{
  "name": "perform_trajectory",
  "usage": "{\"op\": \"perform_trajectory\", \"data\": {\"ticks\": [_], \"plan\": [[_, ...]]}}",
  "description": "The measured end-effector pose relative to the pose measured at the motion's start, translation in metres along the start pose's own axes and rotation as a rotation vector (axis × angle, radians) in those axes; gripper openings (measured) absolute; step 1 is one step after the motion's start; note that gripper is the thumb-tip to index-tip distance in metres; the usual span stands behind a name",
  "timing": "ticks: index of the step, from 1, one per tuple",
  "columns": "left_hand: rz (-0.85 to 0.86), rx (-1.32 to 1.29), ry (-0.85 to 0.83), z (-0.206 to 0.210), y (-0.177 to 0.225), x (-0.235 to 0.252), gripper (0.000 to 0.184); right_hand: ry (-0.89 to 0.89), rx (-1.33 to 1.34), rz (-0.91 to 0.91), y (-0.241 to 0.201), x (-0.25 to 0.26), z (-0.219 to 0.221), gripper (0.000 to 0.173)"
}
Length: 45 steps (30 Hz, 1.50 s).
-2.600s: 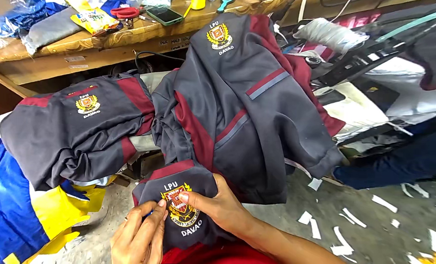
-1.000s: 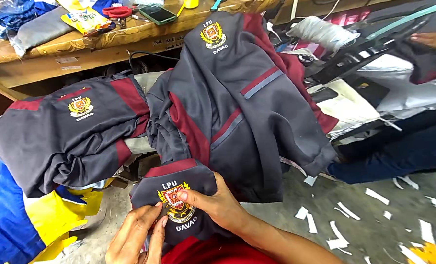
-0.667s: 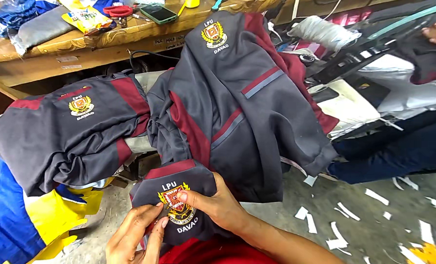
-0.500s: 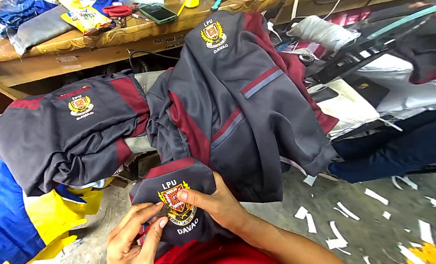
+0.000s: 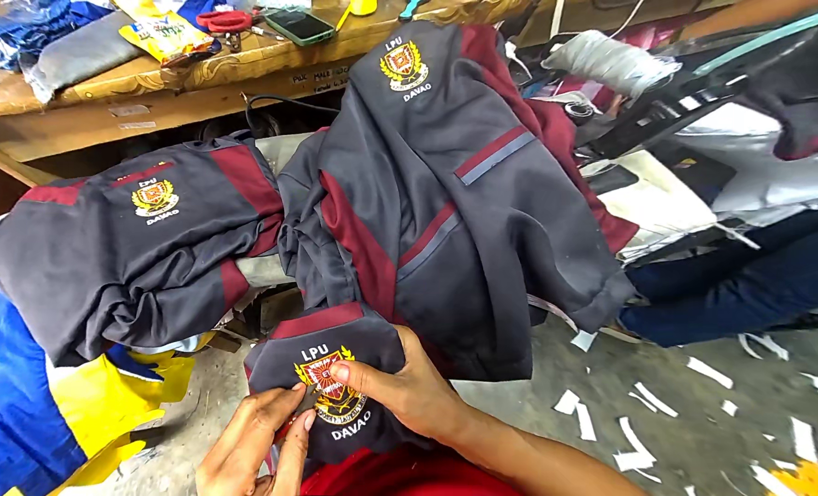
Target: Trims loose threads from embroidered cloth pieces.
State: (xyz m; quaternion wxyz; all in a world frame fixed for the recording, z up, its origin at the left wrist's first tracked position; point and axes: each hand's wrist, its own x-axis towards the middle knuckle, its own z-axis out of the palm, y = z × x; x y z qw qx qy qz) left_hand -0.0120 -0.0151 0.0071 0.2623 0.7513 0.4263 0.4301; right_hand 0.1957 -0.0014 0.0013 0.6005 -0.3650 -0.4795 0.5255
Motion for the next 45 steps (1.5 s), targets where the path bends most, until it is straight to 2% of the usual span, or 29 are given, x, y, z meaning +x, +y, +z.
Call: {"op": "perform_trajectory", "data": {"ticks": [8, 17, 26, 45], "plan": [[0.024, -0.079, 0.035, 0.005, -0.011, 0.001, 0.016, 0.009, 0.070, 0.078, -0.003, 0.001, 0.001, 0.018], [-0.078, -0.219, 0.026, 0.004, -0.011, 0.001, 0.015, 0.025, 0.124, 0.131, -0.002, 0.001, 0.002, 0.018], [0.127, 0.129, 0.111, 0.007, -0.009, 0.002, 0.015, 0.054, 0.145, 0.212, -0.003, 0.004, 0.002, 0.017], [0.174, 0.110, 0.039, 0.002, -0.015, 0.001, 0.011, -0.066, 0.091, 0.085, -0.001, 0.003, -0.006, 0.019]]}}
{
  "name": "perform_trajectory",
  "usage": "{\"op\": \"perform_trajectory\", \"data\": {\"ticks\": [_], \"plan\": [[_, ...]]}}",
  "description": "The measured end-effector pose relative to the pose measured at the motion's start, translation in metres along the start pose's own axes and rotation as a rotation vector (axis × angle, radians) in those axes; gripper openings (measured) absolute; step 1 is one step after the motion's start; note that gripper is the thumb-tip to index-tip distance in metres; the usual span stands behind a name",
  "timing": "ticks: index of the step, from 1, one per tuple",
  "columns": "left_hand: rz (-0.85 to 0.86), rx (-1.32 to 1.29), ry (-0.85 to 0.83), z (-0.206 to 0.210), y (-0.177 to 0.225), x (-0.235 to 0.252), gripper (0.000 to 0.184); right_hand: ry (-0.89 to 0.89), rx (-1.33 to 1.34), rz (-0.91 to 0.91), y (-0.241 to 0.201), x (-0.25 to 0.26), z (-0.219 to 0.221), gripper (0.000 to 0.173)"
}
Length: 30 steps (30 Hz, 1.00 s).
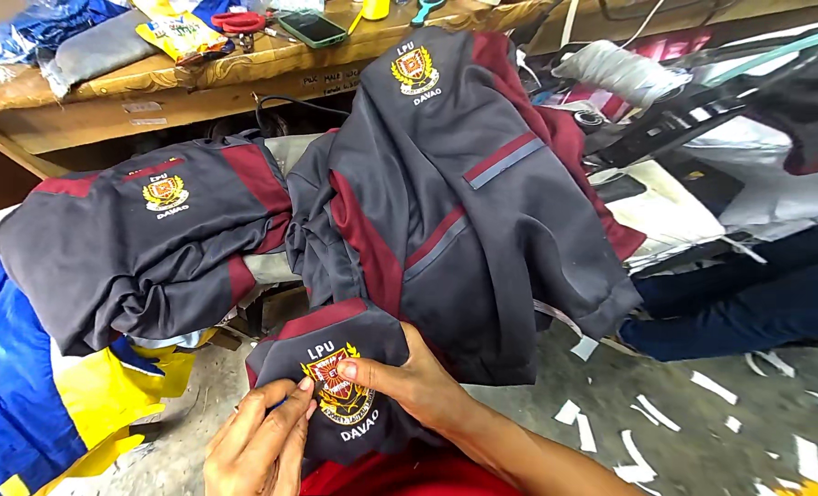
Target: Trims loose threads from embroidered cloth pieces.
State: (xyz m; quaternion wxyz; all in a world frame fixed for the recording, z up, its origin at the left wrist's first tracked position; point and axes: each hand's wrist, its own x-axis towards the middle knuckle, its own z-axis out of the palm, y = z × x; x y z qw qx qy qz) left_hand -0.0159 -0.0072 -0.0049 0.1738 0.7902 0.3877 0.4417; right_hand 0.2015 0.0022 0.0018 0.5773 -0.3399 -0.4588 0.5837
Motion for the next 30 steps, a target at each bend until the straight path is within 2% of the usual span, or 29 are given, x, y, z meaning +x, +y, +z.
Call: {"op": "perform_trajectory", "data": {"ticks": [6, 15, 23, 30], "plan": [[-0.026, -0.101, 0.042, 0.003, -0.005, 0.000, 0.014, 0.048, -0.006, 0.029, -0.003, 0.000, 0.002, 0.019], [-0.001, -0.017, 0.031, 0.002, -0.001, 0.000, 0.011, 0.034, -0.054, -0.016, -0.002, -0.001, 0.003, 0.019], [-0.059, -0.063, 0.024, -0.001, 0.006, -0.002, 0.016, 0.078, 0.002, 0.021, -0.001, 0.000, 0.002, 0.019], [-0.089, -0.050, 0.025, 0.001, 0.010, -0.004, 0.016, 0.075, -0.034, -0.015, -0.001, 0.000, 0.005, 0.019]]}}
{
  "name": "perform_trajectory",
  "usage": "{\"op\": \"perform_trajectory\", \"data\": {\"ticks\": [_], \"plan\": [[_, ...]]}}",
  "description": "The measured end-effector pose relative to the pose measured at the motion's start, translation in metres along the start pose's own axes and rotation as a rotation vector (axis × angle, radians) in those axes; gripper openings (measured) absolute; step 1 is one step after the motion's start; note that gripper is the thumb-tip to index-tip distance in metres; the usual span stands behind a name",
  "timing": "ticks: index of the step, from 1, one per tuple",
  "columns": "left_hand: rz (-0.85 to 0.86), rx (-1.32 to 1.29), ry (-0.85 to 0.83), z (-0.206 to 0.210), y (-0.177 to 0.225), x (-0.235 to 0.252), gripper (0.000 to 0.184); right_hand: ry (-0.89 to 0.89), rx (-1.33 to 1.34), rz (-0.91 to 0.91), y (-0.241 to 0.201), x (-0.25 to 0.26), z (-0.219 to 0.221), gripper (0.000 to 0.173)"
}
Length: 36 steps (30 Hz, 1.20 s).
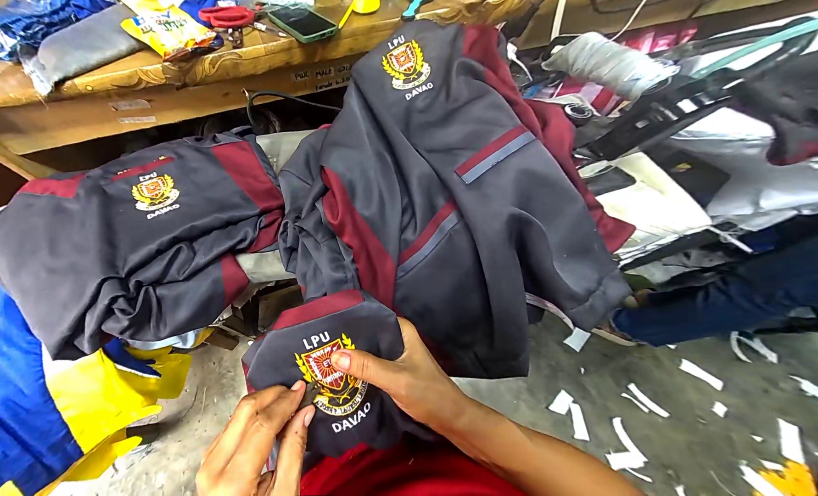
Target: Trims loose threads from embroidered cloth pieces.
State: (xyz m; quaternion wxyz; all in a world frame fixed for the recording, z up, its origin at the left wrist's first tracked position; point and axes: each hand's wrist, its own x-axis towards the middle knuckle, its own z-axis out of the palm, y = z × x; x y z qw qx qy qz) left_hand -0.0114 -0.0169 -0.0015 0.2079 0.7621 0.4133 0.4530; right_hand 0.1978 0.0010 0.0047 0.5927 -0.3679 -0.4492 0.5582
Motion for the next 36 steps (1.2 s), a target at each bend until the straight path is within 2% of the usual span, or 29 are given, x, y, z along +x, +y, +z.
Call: {"op": "perform_trajectory", "data": {"ticks": [24, 26, 31, 36], "plan": [[-0.045, 0.058, 0.013, 0.004, 0.009, -0.002, 0.017, 0.019, -0.107, -0.120, 0.002, -0.004, 0.004, 0.020], [-0.060, 0.028, 0.017, 0.005, 0.008, -0.002, 0.018, 0.017, -0.110, -0.114, 0.002, -0.004, 0.004, 0.019], [-0.145, -0.257, 0.036, 0.008, -0.002, -0.003, 0.021, 0.009, -0.037, -0.057, 0.003, -0.003, 0.004, 0.018], [-0.095, -0.131, 0.021, 0.005, 0.002, -0.004, 0.020, 0.054, -0.041, -0.055, 0.003, 0.000, 0.004, 0.019]]}}
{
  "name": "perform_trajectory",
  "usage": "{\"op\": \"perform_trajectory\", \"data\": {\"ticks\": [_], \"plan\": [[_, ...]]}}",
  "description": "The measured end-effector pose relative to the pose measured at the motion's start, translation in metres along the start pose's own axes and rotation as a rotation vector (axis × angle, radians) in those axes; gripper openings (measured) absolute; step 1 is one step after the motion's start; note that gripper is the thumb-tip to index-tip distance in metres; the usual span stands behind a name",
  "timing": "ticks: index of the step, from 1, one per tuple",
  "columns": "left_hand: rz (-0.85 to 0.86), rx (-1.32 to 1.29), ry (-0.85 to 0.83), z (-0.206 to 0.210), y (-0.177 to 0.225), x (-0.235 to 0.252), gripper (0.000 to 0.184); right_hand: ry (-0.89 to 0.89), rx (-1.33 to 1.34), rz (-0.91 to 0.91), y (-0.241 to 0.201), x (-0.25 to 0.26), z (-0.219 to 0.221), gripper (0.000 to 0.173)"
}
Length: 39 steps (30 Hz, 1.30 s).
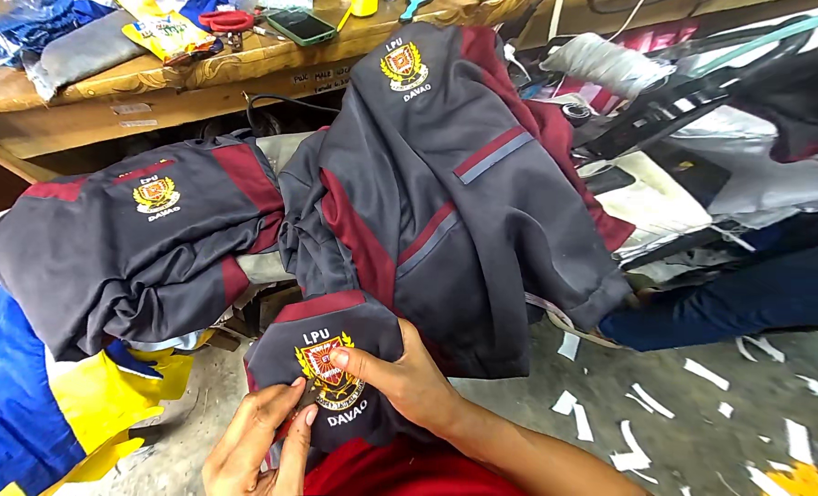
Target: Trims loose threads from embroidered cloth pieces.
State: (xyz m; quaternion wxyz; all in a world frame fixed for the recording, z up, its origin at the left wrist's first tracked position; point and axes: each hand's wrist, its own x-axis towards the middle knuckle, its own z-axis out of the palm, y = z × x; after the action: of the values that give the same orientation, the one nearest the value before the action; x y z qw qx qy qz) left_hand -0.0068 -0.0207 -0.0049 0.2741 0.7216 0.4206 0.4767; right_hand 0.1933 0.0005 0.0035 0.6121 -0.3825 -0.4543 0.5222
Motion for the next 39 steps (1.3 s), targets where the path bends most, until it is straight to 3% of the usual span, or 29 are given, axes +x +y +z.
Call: {"op": "perform_trajectory", "data": {"ticks": [15, 23, 33, 39], "plan": [[0.010, 0.092, -0.011, 0.000, 0.005, 0.000, 0.019, -0.013, -0.022, -0.034, 0.002, -0.001, 0.001, 0.018], [-0.081, -0.099, 0.009, 0.004, -0.003, -0.003, 0.022, -0.002, -0.024, -0.042, 0.002, -0.001, 0.002, 0.019], [-0.050, 0.042, 0.014, 0.004, 0.004, -0.004, 0.021, 0.008, -0.078, -0.083, 0.005, -0.003, 0.003, 0.021], [-0.145, -0.167, 0.043, 0.010, -0.001, -0.006, 0.022, 0.020, -0.057, -0.076, 0.005, -0.004, 0.003, 0.020]]}}
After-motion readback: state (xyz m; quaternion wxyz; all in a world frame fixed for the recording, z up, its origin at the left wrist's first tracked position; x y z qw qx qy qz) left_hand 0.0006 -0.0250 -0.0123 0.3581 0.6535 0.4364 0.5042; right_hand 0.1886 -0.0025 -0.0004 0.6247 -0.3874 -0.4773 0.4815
